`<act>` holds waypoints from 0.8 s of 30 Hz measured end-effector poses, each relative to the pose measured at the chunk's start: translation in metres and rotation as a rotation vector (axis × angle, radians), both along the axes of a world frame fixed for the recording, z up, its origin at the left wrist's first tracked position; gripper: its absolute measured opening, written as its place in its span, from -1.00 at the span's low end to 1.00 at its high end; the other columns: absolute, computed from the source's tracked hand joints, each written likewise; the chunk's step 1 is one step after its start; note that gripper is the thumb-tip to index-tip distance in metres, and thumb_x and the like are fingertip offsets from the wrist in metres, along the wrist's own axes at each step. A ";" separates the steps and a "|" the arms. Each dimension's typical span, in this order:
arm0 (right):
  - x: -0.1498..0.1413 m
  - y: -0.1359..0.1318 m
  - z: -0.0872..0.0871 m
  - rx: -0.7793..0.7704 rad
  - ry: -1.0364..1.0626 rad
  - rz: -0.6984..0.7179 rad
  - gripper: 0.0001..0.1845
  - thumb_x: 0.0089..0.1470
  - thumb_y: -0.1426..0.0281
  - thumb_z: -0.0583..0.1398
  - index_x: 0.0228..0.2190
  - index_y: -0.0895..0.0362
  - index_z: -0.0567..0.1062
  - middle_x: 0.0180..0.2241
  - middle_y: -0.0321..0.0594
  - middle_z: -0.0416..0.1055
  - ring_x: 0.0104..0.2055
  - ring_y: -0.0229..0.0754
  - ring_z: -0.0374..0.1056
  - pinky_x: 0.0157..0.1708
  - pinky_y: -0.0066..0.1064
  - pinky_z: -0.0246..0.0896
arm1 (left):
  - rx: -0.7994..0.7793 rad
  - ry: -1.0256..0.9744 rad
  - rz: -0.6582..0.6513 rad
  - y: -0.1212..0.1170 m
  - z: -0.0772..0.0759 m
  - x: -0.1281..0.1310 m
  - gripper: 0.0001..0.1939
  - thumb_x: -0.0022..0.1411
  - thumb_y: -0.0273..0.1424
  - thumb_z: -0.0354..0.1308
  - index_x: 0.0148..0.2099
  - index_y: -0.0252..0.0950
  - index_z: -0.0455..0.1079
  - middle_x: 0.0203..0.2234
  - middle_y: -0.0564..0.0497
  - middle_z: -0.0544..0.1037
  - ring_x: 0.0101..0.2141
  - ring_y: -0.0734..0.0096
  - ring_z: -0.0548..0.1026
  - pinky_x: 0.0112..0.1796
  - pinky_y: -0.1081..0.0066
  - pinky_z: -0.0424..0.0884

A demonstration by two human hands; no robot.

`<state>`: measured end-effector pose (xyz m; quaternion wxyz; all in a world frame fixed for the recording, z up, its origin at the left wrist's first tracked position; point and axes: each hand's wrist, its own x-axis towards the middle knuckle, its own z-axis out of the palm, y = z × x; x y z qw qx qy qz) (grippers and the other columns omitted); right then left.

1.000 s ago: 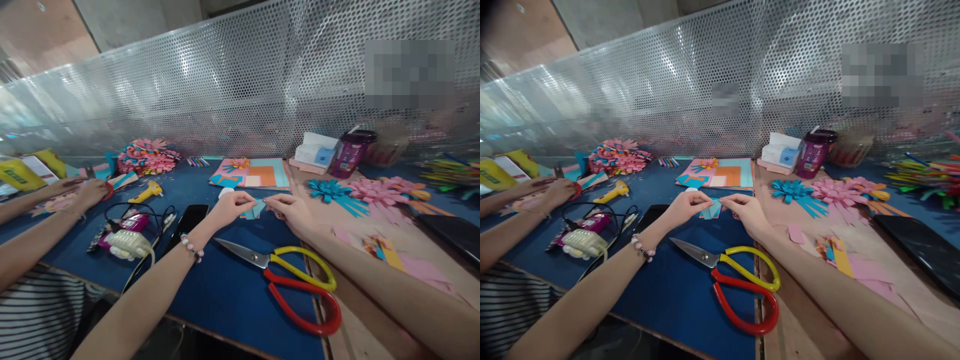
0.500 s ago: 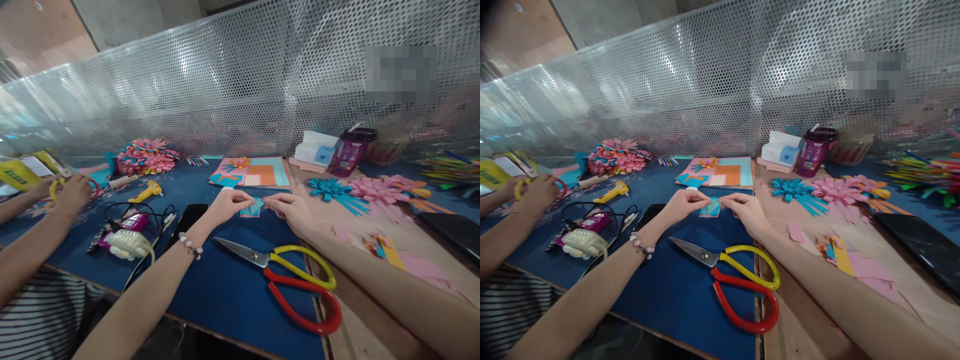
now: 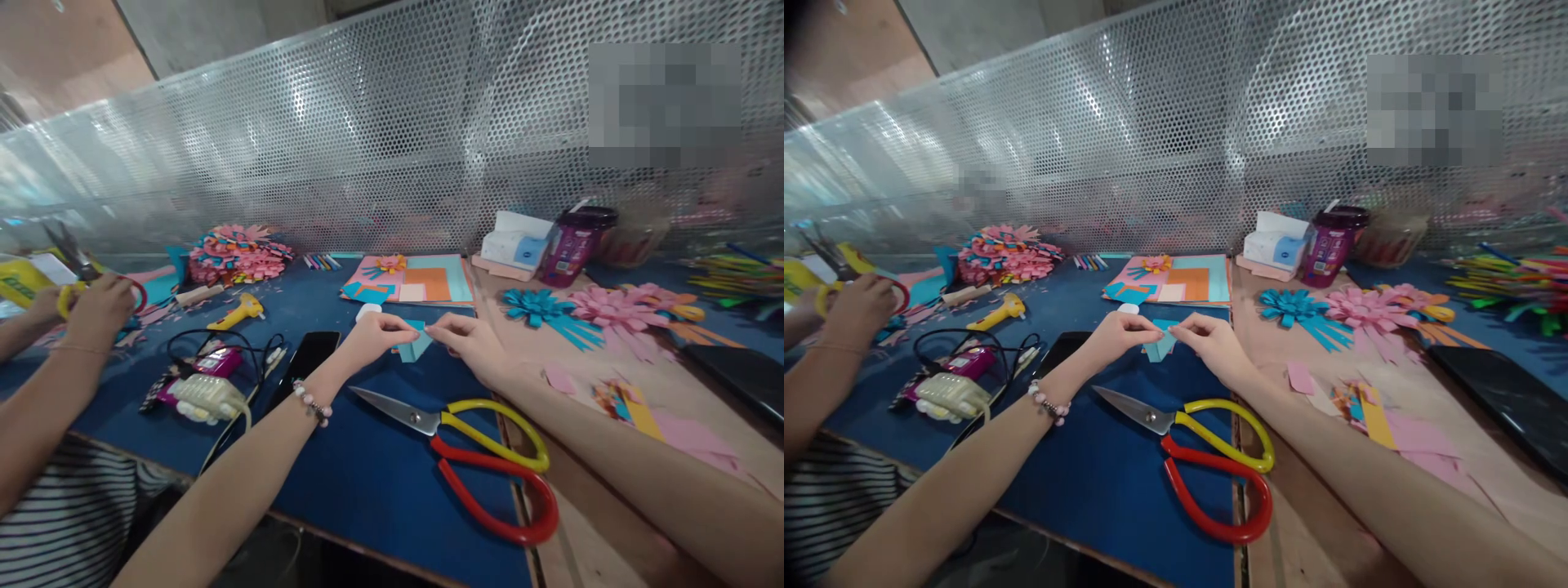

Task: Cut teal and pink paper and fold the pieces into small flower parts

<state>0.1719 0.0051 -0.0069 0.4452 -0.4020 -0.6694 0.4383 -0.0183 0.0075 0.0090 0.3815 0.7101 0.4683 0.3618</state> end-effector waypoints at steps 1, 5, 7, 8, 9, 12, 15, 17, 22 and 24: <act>0.000 0.000 -0.001 0.017 -0.006 -0.012 -0.60 -0.13 0.04 0.18 -0.55 0.16 0.42 -0.60 -0.34 0.22 -0.55 -0.35 0.06 -0.59 -0.49 -0.01 | -0.003 0.007 0.003 0.000 0.000 0.000 -0.71 -0.04 -0.21 0.18 -0.37 -0.34 0.51 -0.55 -0.01 0.52 -0.51 0.47 0.37 -0.49 0.47 0.25; -0.001 0.003 -0.004 0.005 0.012 -0.002 -0.61 -0.12 0.05 0.18 -0.50 0.16 0.42 -0.60 -0.35 0.21 -0.56 -0.36 0.06 -0.60 -0.50 -0.01 | 0.001 -0.002 0.015 0.000 0.000 0.001 -0.71 -0.03 -0.21 0.17 -0.36 -0.33 0.52 -0.52 -0.02 0.53 -0.47 0.44 0.39 -0.47 0.46 0.27; -0.003 0.003 -0.003 -0.001 0.000 0.009 -0.61 -0.13 0.05 0.18 -0.47 0.15 0.44 -0.61 -0.35 0.21 -0.58 -0.37 0.06 -0.62 -0.51 -0.02 | 0.010 0.004 0.025 -0.001 0.001 0.001 -0.71 -0.03 -0.22 0.17 -0.35 -0.32 0.52 -0.49 -0.03 0.54 -0.44 0.40 0.41 -0.45 0.45 0.28; -0.003 0.003 -0.002 0.007 -0.017 0.008 -0.60 -0.13 0.05 0.18 -0.46 0.15 0.45 -0.61 -0.35 0.21 -0.58 -0.36 0.06 -0.62 -0.51 -0.04 | 0.012 0.013 0.027 -0.002 0.001 0.002 -0.72 -0.03 -0.22 0.17 -0.36 -0.32 0.53 -0.49 -0.03 0.54 -0.44 0.40 0.41 -0.44 0.44 0.29; -0.003 0.002 -0.001 0.020 -0.039 0.000 -0.60 -0.14 0.05 0.19 -0.47 0.15 0.45 -0.62 -0.35 0.22 -0.59 -0.36 0.06 -0.63 -0.50 -0.05 | 0.012 0.020 0.027 -0.002 0.001 0.002 -0.72 -0.04 -0.22 0.17 -0.37 -0.31 0.53 -0.50 -0.03 0.54 -0.44 0.40 0.41 -0.44 0.44 0.29; -0.003 -0.001 0.004 0.050 -0.094 -0.033 -0.59 -0.15 0.03 0.19 -0.52 0.16 0.45 -0.63 -0.35 0.23 -0.60 -0.37 0.05 -0.64 -0.49 -0.09 | -0.001 0.027 0.032 -0.003 0.001 0.003 -0.74 -0.04 -0.22 0.18 -0.39 -0.31 0.53 -0.53 -0.02 0.53 -0.47 0.41 0.41 -0.45 0.44 0.31; -0.003 -0.001 0.005 0.015 -0.074 -0.019 -0.59 -0.14 0.04 0.18 -0.48 0.16 0.45 -0.65 -0.38 0.17 -0.61 -0.37 0.06 -0.65 -0.50 -0.06 | 0.000 0.014 0.046 -0.002 0.000 0.003 -0.72 -0.04 -0.21 0.18 -0.37 -0.31 0.53 -0.51 -0.02 0.54 -0.44 0.40 0.43 -0.42 0.44 0.33; -0.004 0.000 0.003 -0.021 -0.043 0.020 -0.60 -0.12 0.04 0.18 -0.46 0.15 0.43 -0.64 -0.40 0.14 -0.62 -0.38 0.06 -0.66 -0.51 -0.04 | 0.013 -0.012 0.055 -0.001 0.001 0.002 -0.72 -0.05 -0.21 0.19 -0.36 -0.31 0.53 -0.48 -0.02 0.56 -0.40 0.37 0.44 -0.37 0.42 0.34; -0.004 0.005 -0.005 0.017 -0.125 0.028 -0.57 -0.14 0.03 0.19 -0.61 0.15 0.34 -0.71 -0.40 0.14 -0.65 -0.38 0.07 -0.68 -0.52 -0.09 | 0.025 -0.053 0.089 -0.002 0.003 0.002 -0.75 -0.05 -0.25 0.20 -0.36 -0.30 0.54 -0.42 -0.02 0.58 -0.32 0.31 0.47 -0.26 0.39 0.34; -0.004 0.006 -0.005 0.036 -0.154 0.022 -0.56 -0.14 0.02 0.17 -0.62 0.16 0.36 -0.71 -0.39 0.18 -0.64 -0.37 0.10 -0.67 -0.51 -0.06 | 0.019 -0.045 0.111 -0.003 0.003 0.002 -0.74 -0.06 -0.24 0.20 -0.36 -0.30 0.54 -0.42 -0.02 0.58 -0.31 0.30 0.47 -0.26 0.38 0.33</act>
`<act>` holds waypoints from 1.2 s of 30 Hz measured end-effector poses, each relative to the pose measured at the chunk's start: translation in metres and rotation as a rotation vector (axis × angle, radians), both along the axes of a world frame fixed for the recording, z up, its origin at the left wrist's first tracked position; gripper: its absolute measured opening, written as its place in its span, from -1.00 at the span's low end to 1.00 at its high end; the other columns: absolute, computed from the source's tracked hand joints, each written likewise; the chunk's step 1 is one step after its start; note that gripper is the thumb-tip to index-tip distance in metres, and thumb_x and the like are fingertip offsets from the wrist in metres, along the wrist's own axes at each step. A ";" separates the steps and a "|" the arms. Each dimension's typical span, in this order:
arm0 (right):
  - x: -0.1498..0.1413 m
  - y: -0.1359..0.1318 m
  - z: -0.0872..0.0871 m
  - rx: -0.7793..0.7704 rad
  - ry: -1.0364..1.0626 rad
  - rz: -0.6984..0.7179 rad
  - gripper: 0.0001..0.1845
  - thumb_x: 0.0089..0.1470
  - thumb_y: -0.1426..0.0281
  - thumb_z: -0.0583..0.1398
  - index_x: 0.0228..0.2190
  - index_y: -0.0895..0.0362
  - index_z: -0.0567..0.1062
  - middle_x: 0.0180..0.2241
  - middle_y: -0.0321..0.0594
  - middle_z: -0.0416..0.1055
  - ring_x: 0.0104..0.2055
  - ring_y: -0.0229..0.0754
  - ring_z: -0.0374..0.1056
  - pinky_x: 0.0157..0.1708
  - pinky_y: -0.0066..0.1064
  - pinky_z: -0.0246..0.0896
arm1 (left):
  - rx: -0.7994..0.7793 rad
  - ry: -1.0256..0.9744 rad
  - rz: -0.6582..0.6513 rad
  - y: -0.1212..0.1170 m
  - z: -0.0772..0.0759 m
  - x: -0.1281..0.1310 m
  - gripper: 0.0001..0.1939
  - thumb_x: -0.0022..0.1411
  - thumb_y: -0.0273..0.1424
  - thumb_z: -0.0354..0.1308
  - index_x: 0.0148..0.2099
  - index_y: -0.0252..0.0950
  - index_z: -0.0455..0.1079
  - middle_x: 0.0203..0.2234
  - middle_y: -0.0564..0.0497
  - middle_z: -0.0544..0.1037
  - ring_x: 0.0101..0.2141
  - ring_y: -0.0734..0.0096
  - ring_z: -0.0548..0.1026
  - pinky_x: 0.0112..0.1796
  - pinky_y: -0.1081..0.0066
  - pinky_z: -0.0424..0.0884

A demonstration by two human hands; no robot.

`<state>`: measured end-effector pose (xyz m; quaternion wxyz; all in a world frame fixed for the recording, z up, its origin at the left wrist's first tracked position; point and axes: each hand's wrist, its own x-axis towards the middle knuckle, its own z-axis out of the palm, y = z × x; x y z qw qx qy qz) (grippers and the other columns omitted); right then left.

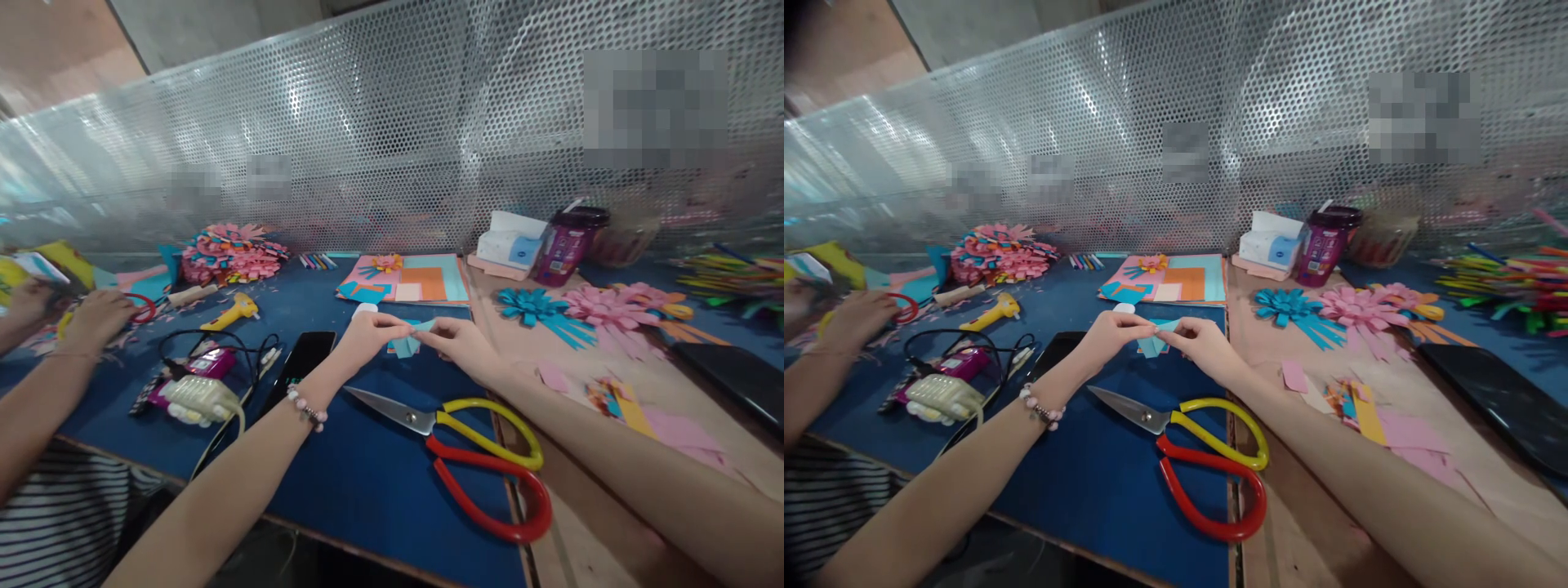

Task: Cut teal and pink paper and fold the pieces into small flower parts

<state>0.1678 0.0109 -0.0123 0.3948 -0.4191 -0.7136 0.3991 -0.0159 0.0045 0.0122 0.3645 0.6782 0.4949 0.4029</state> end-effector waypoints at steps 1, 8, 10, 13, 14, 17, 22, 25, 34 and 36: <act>0.000 0.000 0.000 0.000 -0.012 0.002 -0.56 -0.14 0.01 0.17 -0.62 0.16 0.37 -0.70 -0.38 0.20 -0.64 -0.37 0.12 -0.66 -0.51 -0.05 | -0.001 0.003 0.010 -0.001 0.000 0.000 -0.74 -0.06 -0.24 0.20 -0.36 -0.30 0.54 -0.42 -0.02 0.58 -0.32 0.30 0.46 -0.26 0.38 0.33; -0.003 -0.001 0.005 -0.063 -0.056 0.015 -0.58 -0.18 0.04 0.21 -0.61 0.18 0.44 -0.65 -0.32 0.29 -0.62 -0.36 0.14 -0.64 -0.50 -0.03 | -0.003 0.056 -0.005 -0.003 0.003 0.002 -0.70 -0.07 -0.20 0.19 -0.35 -0.30 0.54 -0.44 -0.03 0.57 -0.38 0.35 0.43 -0.40 0.43 0.30; -0.003 -0.001 0.006 -0.086 -0.049 0.036 -0.59 -0.18 0.06 0.21 -0.61 0.19 0.45 -0.65 -0.32 0.29 -0.61 -0.36 0.14 -0.64 -0.50 -0.02 | -0.003 0.063 -0.008 -0.003 0.003 0.002 -0.69 -0.06 -0.19 0.19 -0.35 -0.31 0.54 -0.45 -0.04 0.56 -0.41 0.37 0.42 -0.44 0.44 0.28; -0.002 0.000 0.006 -0.097 -0.046 0.050 -0.61 -0.18 0.07 0.22 -0.60 0.19 0.47 -0.64 -0.30 0.31 -0.59 -0.35 0.16 -0.63 -0.49 0.00 | 0.001 0.068 -0.034 -0.002 0.003 0.001 -0.70 -0.05 -0.19 0.18 -0.35 -0.31 0.54 -0.45 -0.04 0.56 -0.42 0.38 0.41 -0.45 0.45 0.27; -0.001 0.000 0.006 -0.094 -0.055 0.048 -0.61 -0.18 0.08 0.22 -0.60 0.19 0.48 -0.65 -0.30 0.32 -0.59 -0.34 0.16 -0.63 -0.49 0.01 | 0.005 0.069 -0.045 -0.002 0.002 0.001 -0.70 -0.05 -0.19 0.18 -0.35 -0.31 0.53 -0.46 -0.04 0.55 -0.42 0.38 0.41 -0.44 0.45 0.27; -0.001 0.001 0.006 -0.099 -0.089 0.057 -0.62 -0.17 0.09 0.23 -0.57 0.20 0.51 -0.63 -0.27 0.35 -0.58 -0.32 0.18 -0.61 -0.48 0.03 | 0.015 0.060 -0.069 -0.001 0.002 0.000 -0.71 -0.04 -0.20 0.19 -0.36 -0.31 0.53 -0.46 -0.03 0.55 -0.42 0.39 0.40 -0.42 0.45 0.26; 0.001 0.004 0.003 -0.074 -0.117 0.152 -0.59 -0.14 0.07 0.21 -0.49 0.19 0.56 -0.55 -0.21 0.43 -0.53 -0.29 0.22 -0.56 -0.46 0.09 | 0.011 0.045 -0.069 -0.001 0.002 -0.001 -0.70 -0.05 -0.19 0.19 -0.36 -0.32 0.53 -0.48 -0.03 0.54 -0.43 0.41 0.39 -0.42 0.45 0.25; 0.002 0.006 0.001 -0.047 -0.158 0.143 -0.56 -0.13 0.04 0.19 -0.53 0.19 0.56 -0.56 -0.20 0.43 -0.52 -0.29 0.22 -0.56 -0.46 0.08 | 0.006 0.043 -0.070 -0.001 0.002 0.000 -0.70 -0.04 -0.20 0.18 -0.36 -0.33 0.53 -0.48 -0.03 0.53 -0.42 0.42 0.38 -0.42 0.45 0.25; 0.003 0.005 0.001 0.008 -0.208 0.177 -0.57 -0.08 0.07 0.17 -0.55 0.19 0.55 -0.56 -0.22 0.44 -0.54 -0.32 0.19 -0.56 -0.48 0.03 | 0.013 0.038 -0.054 -0.003 0.005 0.000 -0.69 -0.05 -0.18 0.19 -0.36 -0.31 0.53 -0.44 -0.03 0.54 -0.39 0.38 0.40 -0.42 0.44 0.26; 0.003 0.005 0.000 0.013 -0.212 0.181 -0.56 -0.07 0.06 0.16 -0.55 0.19 0.54 -0.56 -0.22 0.44 -0.55 -0.32 0.18 -0.57 -0.48 0.01 | 0.011 0.040 -0.048 -0.003 0.005 0.000 -0.69 -0.05 -0.18 0.18 -0.35 -0.31 0.53 -0.43 -0.03 0.54 -0.38 0.37 0.40 -0.41 0.43 0.26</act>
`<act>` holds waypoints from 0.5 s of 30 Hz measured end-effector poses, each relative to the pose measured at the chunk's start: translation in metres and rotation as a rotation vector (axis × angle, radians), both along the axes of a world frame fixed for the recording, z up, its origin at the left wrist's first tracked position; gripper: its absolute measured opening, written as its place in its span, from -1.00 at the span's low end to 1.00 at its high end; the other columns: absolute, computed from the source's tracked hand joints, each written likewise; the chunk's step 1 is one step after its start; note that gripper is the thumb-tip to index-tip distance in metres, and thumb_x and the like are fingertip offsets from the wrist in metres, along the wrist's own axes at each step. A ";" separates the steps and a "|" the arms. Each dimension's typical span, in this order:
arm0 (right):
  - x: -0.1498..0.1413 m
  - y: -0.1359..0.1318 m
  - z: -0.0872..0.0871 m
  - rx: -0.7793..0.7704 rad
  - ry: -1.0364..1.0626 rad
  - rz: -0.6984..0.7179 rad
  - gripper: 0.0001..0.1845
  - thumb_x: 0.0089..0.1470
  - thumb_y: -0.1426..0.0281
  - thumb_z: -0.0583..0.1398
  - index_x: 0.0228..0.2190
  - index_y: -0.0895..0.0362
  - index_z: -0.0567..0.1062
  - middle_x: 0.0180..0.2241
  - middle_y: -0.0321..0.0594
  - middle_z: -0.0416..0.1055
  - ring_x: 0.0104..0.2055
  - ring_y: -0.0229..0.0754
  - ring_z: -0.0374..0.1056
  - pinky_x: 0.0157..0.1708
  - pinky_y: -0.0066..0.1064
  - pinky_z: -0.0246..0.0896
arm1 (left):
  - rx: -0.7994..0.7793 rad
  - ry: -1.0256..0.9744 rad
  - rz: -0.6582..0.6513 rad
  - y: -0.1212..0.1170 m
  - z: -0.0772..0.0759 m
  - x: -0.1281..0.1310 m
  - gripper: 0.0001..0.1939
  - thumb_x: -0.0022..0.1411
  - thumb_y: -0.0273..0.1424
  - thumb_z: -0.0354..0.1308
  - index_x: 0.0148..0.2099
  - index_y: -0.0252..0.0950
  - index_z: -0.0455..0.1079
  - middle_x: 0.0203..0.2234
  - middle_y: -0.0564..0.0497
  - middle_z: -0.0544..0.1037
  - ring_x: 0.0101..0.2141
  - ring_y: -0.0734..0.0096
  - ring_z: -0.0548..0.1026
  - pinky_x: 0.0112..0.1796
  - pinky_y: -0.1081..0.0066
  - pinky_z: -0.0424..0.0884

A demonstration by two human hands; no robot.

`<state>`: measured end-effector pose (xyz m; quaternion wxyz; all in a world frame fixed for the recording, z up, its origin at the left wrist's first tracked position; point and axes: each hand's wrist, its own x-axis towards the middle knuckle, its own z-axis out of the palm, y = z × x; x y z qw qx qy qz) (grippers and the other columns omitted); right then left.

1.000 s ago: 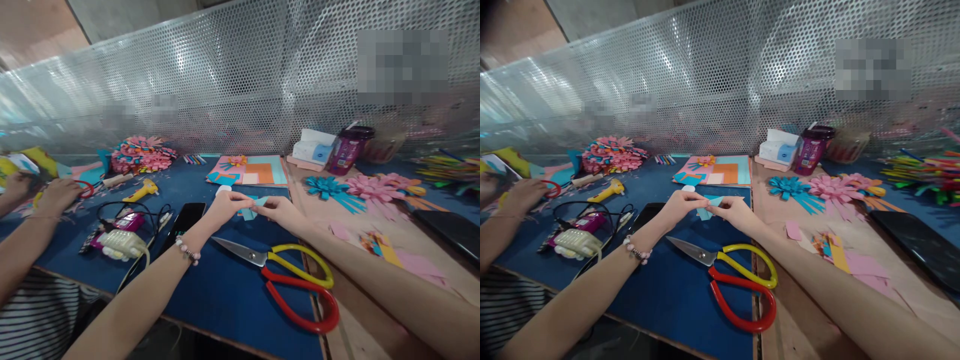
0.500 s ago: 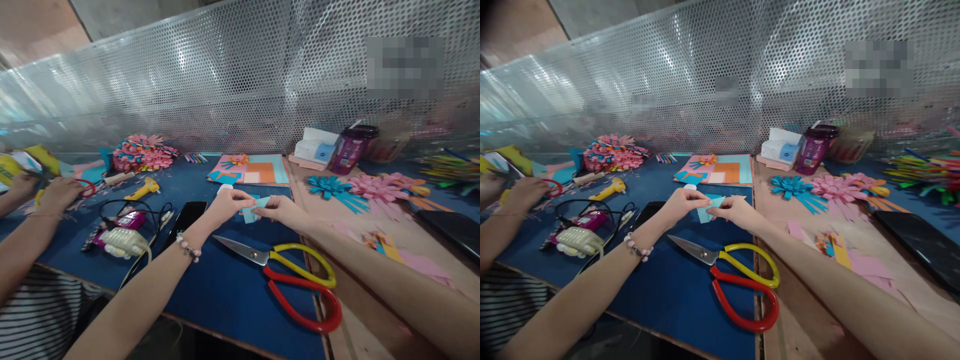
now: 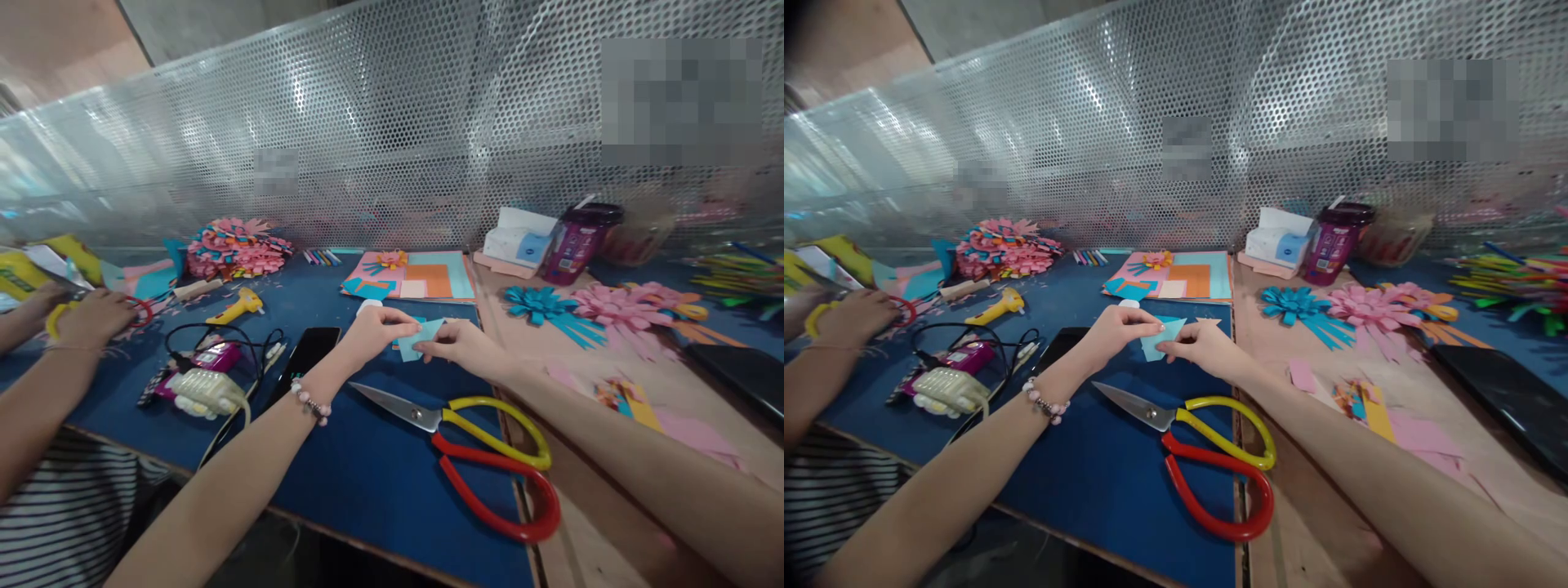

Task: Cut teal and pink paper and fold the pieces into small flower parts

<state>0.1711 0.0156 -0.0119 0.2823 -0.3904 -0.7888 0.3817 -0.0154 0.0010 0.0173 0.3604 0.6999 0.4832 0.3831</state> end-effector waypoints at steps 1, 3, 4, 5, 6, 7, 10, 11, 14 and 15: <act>0.000 0.000 0.000 -0.004 0.001 0.006 -0.56 -0.07 0.06 0.16 -0.54 0.19 0.54 -0.56 -0.22 0.44 -0.55 -0.32 0.19 -0.57 -0.48 0.01 | -0.002 -0.001 0.005 0.000 0.000 0.000 -0.69 -0.05 -0.18 0.18 -0.35 -0.31 0.52 -0.42 -0.04 0.54 -0.38 0.36 0.41 -0.41 0.43 0.27; 0.000 0.000 0.000 -0.016 0.003 0.024 -0.57 -0.07 0.06 0.16 -0.53 0.19 0.55 -0.54 -0.22 0.45 -0.54 -0.32 0.20 -0.57 -0.48 0.02 | -0.005 -0.013 0.010 0.000 -0.001 0.000 -0.69 -0.05 -0.19 0.19 -0.35 -0.32 0.52 -0.42 -0.04 0.55 -0.37 0.36 0.41 -0.39 0.42 0.27; 0.000 0.000 0.001 -0.021 0.002 0.032 -0.57 -0.07 0.06 0.16 -0.52 0.19 0.55 -0.53 -0.21 0.45 -0.53 -0.32 0.20 -0.56 -0.48 0.02 | -0.007 -0.022 0.006 0.000 -0.001 0.001 -0.70 -0.06 -0.19 0.19 -0.36 -0.32 0.52 -0.42 -0.04 0.55 -0.37 0.36 0.41 -0.38 0.42 0.28; 0.001 0.000 0.002 -0.025 0.002 0.039 -0.58 -0.07 0.07 0.17 -0.52 0.20 0.55 -0.53 -0.21 0.45 -0.53 -0.32 0.19 -0.56 -0.48 0.02 | -0.007 -0.031 0.002 0.000 -0.001 0.001 -0.70 -0.06 -0.19 0.20 -0.36 -0.32 0.52 -0.42 -0.03 0.55 -0.37 0.37 0.41 -0.36 0.42 0.28; 0.001 0.000 0.002 -0.028 0.002 0.045 -0.58 -0.07 0.08 0.17 -0.52 0.20 0.55 -0.53 -0.21 0.45 -0.54 -0.32 0.19 -0.56 -0.48 0.02 | -0.008 -0.040 -0.002 0.000 -0.002 0.001 -0.70 -0.07 -0.20 0.20 -0.36 -0.32 0.52 -0.43 -0.03 0.55 -0.36 0.37 0.41 -0.35 0.41 0.28; 0.001 0.000 0.003 -0.031 0.002 0.049 -0.59 -0.07 0.08 0.17 -0.52 0.20 0.55 -0.53 -0.21 0.45 -0.54 -0.33 0.18 -0.56 -0.48 0.02 | -0.008 -0.048 -0.003 0.000 -0.002 0.001 -0.70 -0.07 -0.20 0.21 -0.36 -0.32 0.52 -0.43 -0.03 0.55 -0.36 0.37 0.41 -0.34 0.41 0.28; 0.001 0.000 0.004 -0.040 0.007 0.054 -0.60 -0.07 0.09 0.17 -0.54 0.20 0.54 -0.53 -0.22 0.45 -0.55 -0.34 0.17 -0.56 -0.48 0.03 | -0.009 -0.052 0.004 0.000 -0.001 0.001 -0.71 -0.08 -0.20 0.21 -0.36 -0.31 0.53 -0.43 -0.03 0.55 -0.36 0.37 0.42 -0.35 0.41 0.29; 0.001 -0.001 0.004 -0.042 0.011 0.053 -0.60 -0.07 0.09 0.17 -0.54 0.20 0.53 -0.54 -0.22 0.45 -0.56 -0.34 0.17 -0.56 -0.48 0.03 | -0.009 -0.047 0.006 0.000 -0.001 0.001 -0.71 -0.07 -0.19 0.21 -0.36 -0.31 0.53 -0.43 -0.03 0.55 -0.36 0.37 0.42 -0.35 0.41 0.28; 0.001 -0.002 0.005 -0.043 0.020 0.055 -0.61 -0.07 0.11 0.18 -0.56 0.20 0.52 -0.56 -0.23 0.44 -0.57 -0.35 0.16 -0.57 -0.49 0.03 | -0.010 -0.034 0.010 -0.001 0.000 0.000 -0.70 -0.07 -0.18 0.20 -0.36 -0.30 0.53 -0.43 -0.03 0.54 -0.38 0.37 0.41 -0.39 0.42 0.28; 0.001 -0.002 0.005 -0.046 0.019 0.061 -0.61 -0.07 0.11 0.18 -0.56 0.20 0.51 -0.57 -0.23 0.43 -0.57 -0.35 0.16 -0.57 -0.49 0.03 | -0.009 -0.036 0.010 -0.001 0.000 0.000 -0.70 -0.07 -0.18 0.20 -0.36 -0.30 0.53 -0.43 -0.03 0.54 -0.38 0.37 0.41 -0.39 0.42 0.28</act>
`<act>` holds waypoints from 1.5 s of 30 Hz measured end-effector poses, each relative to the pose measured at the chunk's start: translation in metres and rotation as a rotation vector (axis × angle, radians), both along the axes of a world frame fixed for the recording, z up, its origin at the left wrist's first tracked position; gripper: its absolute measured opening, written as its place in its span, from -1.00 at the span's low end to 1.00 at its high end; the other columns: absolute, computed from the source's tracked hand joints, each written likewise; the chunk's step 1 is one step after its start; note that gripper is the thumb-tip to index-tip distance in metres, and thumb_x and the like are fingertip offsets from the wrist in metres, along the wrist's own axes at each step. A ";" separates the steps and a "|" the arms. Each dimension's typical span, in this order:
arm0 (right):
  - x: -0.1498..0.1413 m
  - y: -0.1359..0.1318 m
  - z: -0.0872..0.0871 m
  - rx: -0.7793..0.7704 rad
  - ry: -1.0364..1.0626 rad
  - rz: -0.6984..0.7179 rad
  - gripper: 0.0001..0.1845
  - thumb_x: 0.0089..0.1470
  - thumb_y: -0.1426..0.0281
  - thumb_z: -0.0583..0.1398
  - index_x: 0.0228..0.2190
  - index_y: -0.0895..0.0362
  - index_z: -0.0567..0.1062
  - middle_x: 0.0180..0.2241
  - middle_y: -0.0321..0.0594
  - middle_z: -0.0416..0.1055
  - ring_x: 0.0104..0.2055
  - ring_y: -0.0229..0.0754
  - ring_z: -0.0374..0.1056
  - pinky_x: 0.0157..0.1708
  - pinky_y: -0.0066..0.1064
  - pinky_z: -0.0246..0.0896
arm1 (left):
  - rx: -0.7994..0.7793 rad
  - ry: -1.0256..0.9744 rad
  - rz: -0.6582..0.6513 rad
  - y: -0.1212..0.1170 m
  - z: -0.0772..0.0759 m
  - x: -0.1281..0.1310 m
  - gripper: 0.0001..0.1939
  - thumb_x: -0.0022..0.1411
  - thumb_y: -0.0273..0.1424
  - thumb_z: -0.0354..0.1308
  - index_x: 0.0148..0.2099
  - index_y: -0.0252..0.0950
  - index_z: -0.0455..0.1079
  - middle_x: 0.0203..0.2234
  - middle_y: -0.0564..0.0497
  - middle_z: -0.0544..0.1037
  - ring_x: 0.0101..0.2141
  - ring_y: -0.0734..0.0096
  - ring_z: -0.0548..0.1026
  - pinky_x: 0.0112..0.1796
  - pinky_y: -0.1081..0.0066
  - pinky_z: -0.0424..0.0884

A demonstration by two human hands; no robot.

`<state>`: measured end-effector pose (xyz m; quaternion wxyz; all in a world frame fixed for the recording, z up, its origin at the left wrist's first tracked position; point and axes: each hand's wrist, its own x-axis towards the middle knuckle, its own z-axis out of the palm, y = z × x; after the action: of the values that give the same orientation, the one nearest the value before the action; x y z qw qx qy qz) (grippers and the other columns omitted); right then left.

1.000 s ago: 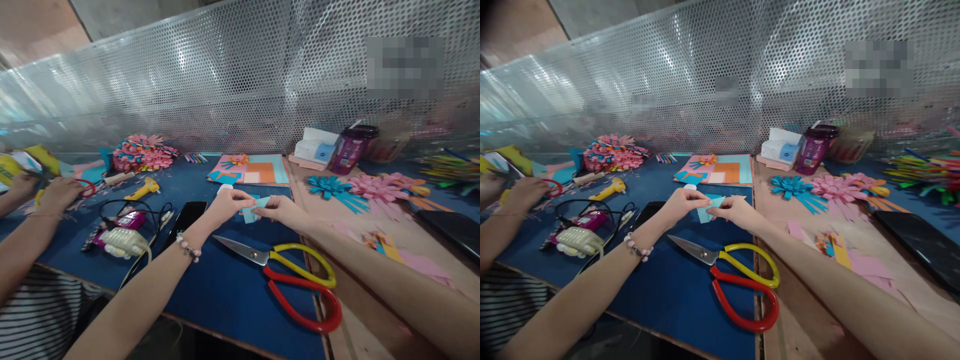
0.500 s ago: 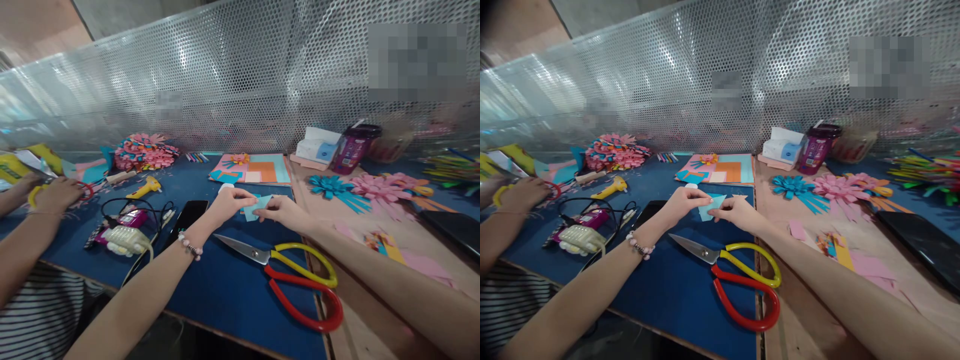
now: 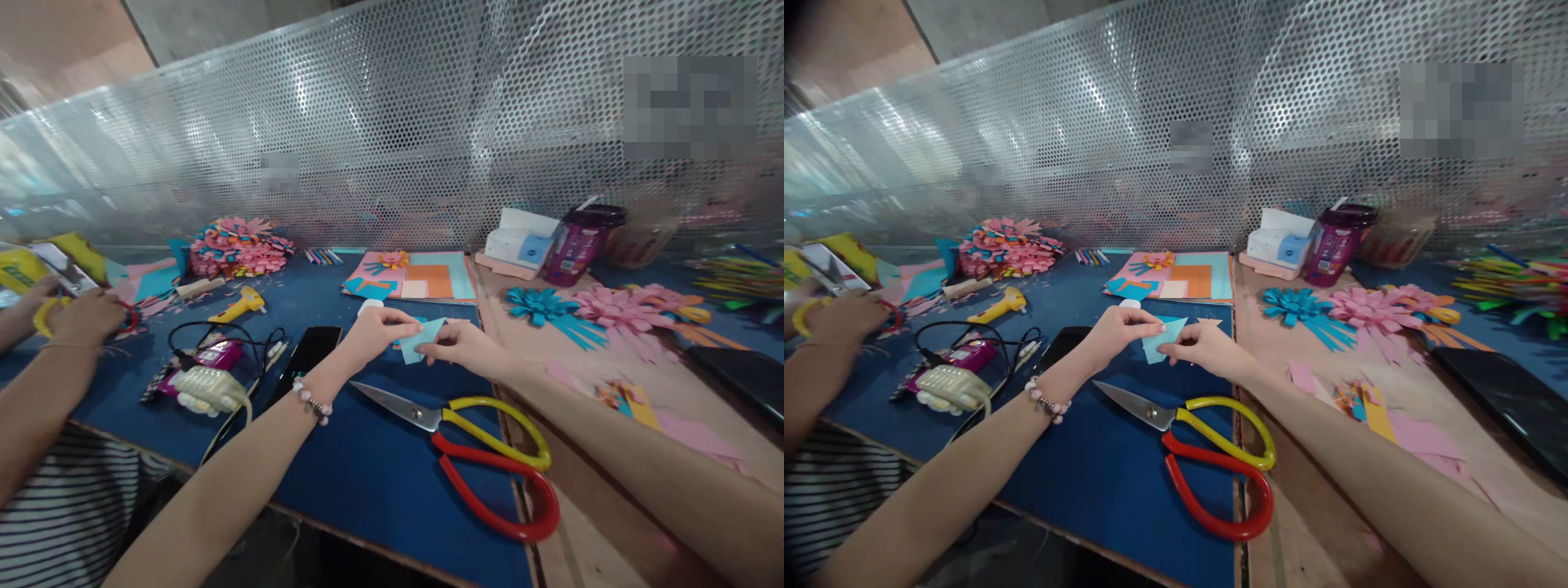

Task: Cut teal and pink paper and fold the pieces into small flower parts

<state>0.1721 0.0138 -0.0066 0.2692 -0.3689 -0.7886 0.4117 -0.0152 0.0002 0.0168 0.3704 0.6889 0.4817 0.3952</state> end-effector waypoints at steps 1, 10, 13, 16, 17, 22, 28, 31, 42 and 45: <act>0.000 0.000 0.000 -0.003 -0.002 0.006 -0.62 -0.07 0.11 0.18 -0.55 0.21 0.51 -0.56 -0.23 0.43 -0.57 -0.36 0.16 -0.57 -0.49 0.03 | 0.001 -0.004 -0.002 0.000 0.000 0.000 -0.70 -0.07 -0.18 0.21 -0.36 -0.30 0.53 -0.43 -0.03 0.54 -0.38 0.37 0.41 -0.39 0.42 0.28; 0.000 0.001 -0.003 -0.007 -0.030 0.068 -0.63 -0.07 0.11 0.17 -0.52 0.19 0.48 -0.53 -0.23 0.43 -0.55 -0.34 0.21 -0.57 -0.50 0.09 | 0.005 -0.147 0.031 0.005 -0.009 0.002 -0.73 -0.08 -0.23 0.23 -0.37 -0.32 0.51 -0.42 -0.02 0.54 -0.35 0.39 0.42 -0.30 0.43 0.29; -0.001 0.000 -0.003 -0.009 0.005 0.075 -0.63 -0.05 0.11 0.15 -0.50 0.18 0.47 -0.52 -0.25 0.41 -0.53 -0.33 0.22 -0.58 -0.50 0.09 | 0.023 -0.279 0.086 0.008 -0.009 -0.001 -0.74 -0.08 -0.26 0.23 -0.35 -0.33 0.50 -0.42 -0.01 0.53 -0.36 0.40 0.41 -0.28 0.42 0.29; 0.000 0.000 -0.001 -0.033 0.026 0.064 -0.62 -0.04 0.09 0.14 -0.42 0.17 0.48 -0.48 -0.25 0.41 -0.51 -0.33 0.23 -0.59 -0.51 0.09 | 0.026 -0.275 0.064 0.008 -0.007 -0.001 -0.74 -0.09 -0.25 0.24 -0.36 -0.33 0.50 -0.44 -0.01 0.53 -0.37 0.40 0.41 -0.30 0.42 0.29; 0.000 0.000 0.000 -0.039 0.014 0.068 -0.62 -0.05 0.09 0.15 -0.40 0.18 0.48 -0.47 -0.25 0.41 -0.50 -0.32 0.23 -0.58 -0.51 0.09 | 0.028 -0.258 0.062 0.007 -0.006 -0.001 -0.74 -0.09 -0.25 0.24 -0.37 -0.33 0.50 -0.44 -0.01 0.53 -0.37 0.39 0.41 -0.31 0.42 0.30; 0.001 -0.003 0.005 -0.066 -0.014 0.078 -0.60 -0.08 0.09 0.17 -0.35 0.18 0.48 -0.46 -0.28 0.39 -0.48 -0.33 0.20 -0.55 -0.50 0.06 | 0.032 -0.184 0.070 0.004 -0.005 0.002 -0.73 -0.08 -0.23 0.22 -0.38 -0.33 0.50 -0.44 -0.02 0.54 -0.37 0.38 0.42 -0.32 0.41 0.30; 0.000 -0.004 0.004 -0.036 -0.010 0.053 -0.58 -0.03 0.07 0.12 -0.49 0.19 0.48 -0.51 -0.26 0.38 -0.52 -0.35 0.15 -0.57 -0.51 0.04 | -0.004 -0.131 0.020 0.003 -0.006 0.002 -0.73 -0.05 -0.24 0.19 -0.36 -0.34 0.50 -0.43 -0.03 0.54 -0.37 0.38 0.43 -0.33 0.42 0.31; 0.000 -0.002 0.001 -0.031 0.007 0.059 -0.59 -0.04 0.07 0.13 -0.51 0.19 0.48 -0.53 -0.26 0.38 -0.53 -0.34 0.15 -0.57 -0.50 0.03 | -0.007 -0.121 0.032 0.003 -0.007 0.003 -0.72 -0.05 -0.24 0.19 -0.35 -0.34 0.50 -0.43 -0.02 0.54 -0.37 0.38 0.43 -0.33 0.43 0.32; 0.001 0.000 -0.001 -0.001 0.055 0.020 -0.56 -0.03 0.06 0.12 -0.55 0.20 0.48 -0.61 -0.32 0.26 -0.58 -0.37 0.12 -0.57 -0.50 0.03 | 0.019 -0.112 -0.010 0.005 -0.009 0.003 -0.69 -0.03 -0.22 0.18 -0.31 -0.35 0.49 -0.41 -0.03 0.54 -0.36 0.39 0.43 -0.32 0.42 0.31; 0.002 0.001 -0.001 -0.029 0.056 -0.007 -0.54 -0.05 0.04 0.12 -0.56 0.21 0.49 -0.67 -0.34 0.19 -0.60 -0.37 0.08 -0.60 -0.50 0.00 | 0.025 -0.091 0.011 0.004 -0.008 0.003 -0.69 -0.02 -0.21 0.17 -0.32 -0.35 0.49 -0.42 -0.04 0.54 -0.36 0.38 0.43 -0.34 0.43 0.32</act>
<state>0.1737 0.0146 -0.0079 0.2874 -0.3637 -0.7735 0.4323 -0.0121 0.0041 0.0083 0.3812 0.6720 0.4631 0.4342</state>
